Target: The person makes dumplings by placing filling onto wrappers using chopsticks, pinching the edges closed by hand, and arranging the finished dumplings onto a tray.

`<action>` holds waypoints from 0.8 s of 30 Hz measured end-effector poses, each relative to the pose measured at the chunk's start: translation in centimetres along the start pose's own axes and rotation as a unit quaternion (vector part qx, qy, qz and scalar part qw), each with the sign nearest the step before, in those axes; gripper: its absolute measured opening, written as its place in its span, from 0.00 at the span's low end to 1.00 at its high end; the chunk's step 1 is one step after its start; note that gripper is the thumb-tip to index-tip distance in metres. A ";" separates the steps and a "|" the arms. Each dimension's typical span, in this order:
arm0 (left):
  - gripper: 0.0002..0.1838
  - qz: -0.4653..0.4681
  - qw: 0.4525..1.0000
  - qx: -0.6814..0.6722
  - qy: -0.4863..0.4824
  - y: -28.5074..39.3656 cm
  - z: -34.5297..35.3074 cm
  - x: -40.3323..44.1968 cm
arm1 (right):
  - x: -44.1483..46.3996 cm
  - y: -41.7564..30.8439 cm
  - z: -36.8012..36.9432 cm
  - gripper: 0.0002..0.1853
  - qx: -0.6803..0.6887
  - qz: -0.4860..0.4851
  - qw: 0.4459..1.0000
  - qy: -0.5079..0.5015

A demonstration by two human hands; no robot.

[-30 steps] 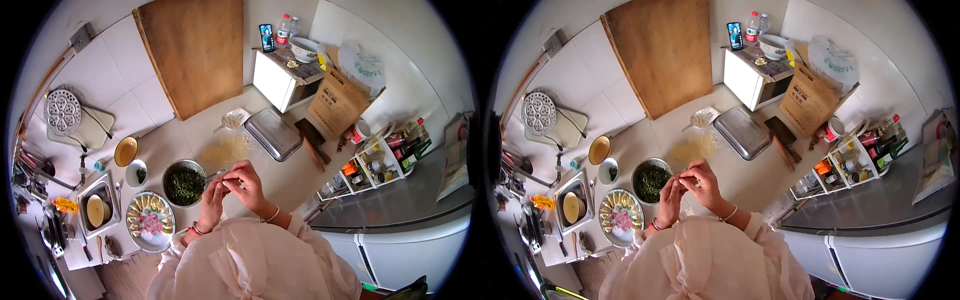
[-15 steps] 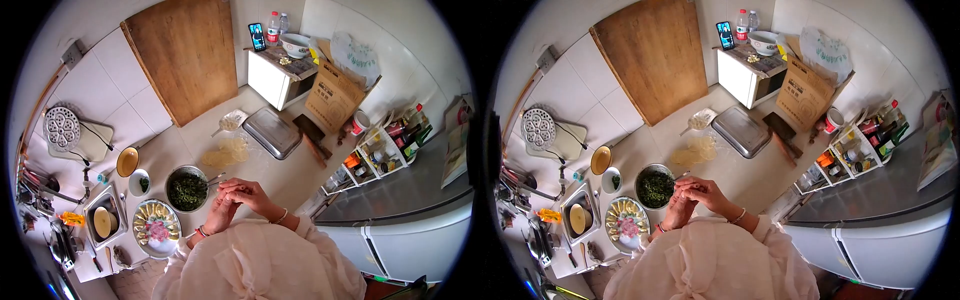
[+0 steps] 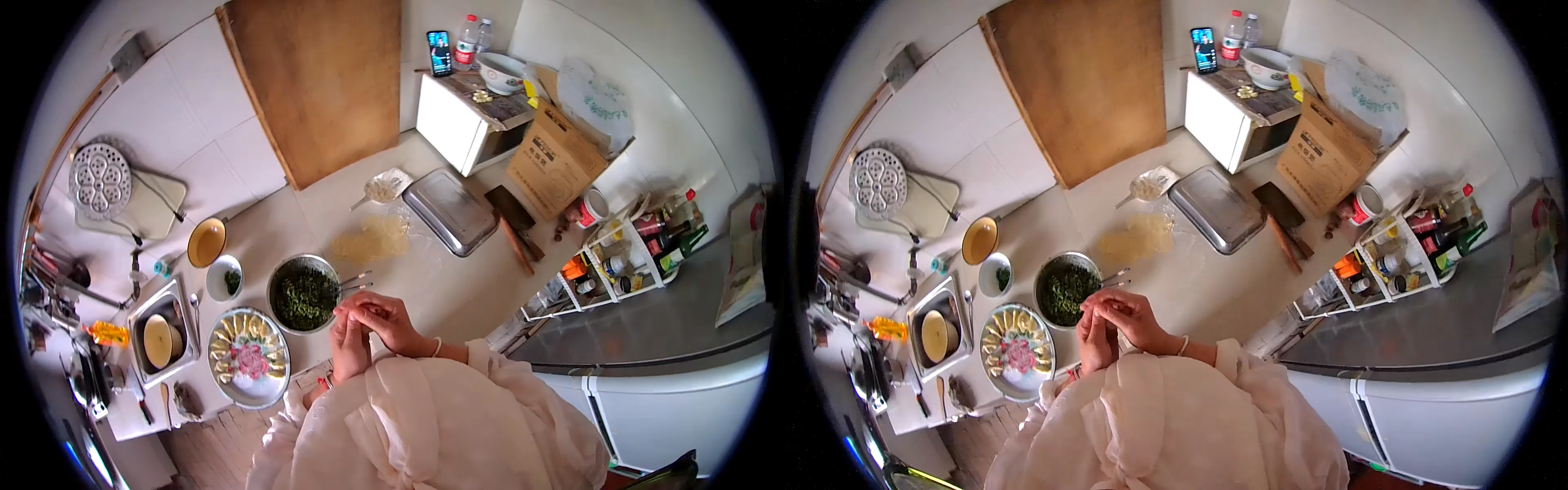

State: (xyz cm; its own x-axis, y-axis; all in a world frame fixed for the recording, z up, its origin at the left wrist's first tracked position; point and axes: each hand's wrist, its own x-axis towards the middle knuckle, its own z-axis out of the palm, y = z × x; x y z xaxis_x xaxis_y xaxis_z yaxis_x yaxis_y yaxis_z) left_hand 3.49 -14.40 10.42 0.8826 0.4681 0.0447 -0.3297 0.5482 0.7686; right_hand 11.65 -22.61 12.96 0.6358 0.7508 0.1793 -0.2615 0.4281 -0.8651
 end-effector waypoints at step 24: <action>0.28 -0.009 0.987 -0.151 -0.046 3.8 0.2 2.5 | 2.2 -2.1 -1.4 0.06 -0.264 -0.024 0.962 0.069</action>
State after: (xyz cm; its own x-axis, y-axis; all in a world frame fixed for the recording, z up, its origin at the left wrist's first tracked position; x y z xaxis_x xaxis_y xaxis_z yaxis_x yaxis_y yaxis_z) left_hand 4.51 -11.35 13.58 0.9109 0.3999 0.1015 -0.3873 0.7438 0.5447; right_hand 14.64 -22.57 14.53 0.7382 0.6467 0.1920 0.1523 0.1175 -0.9813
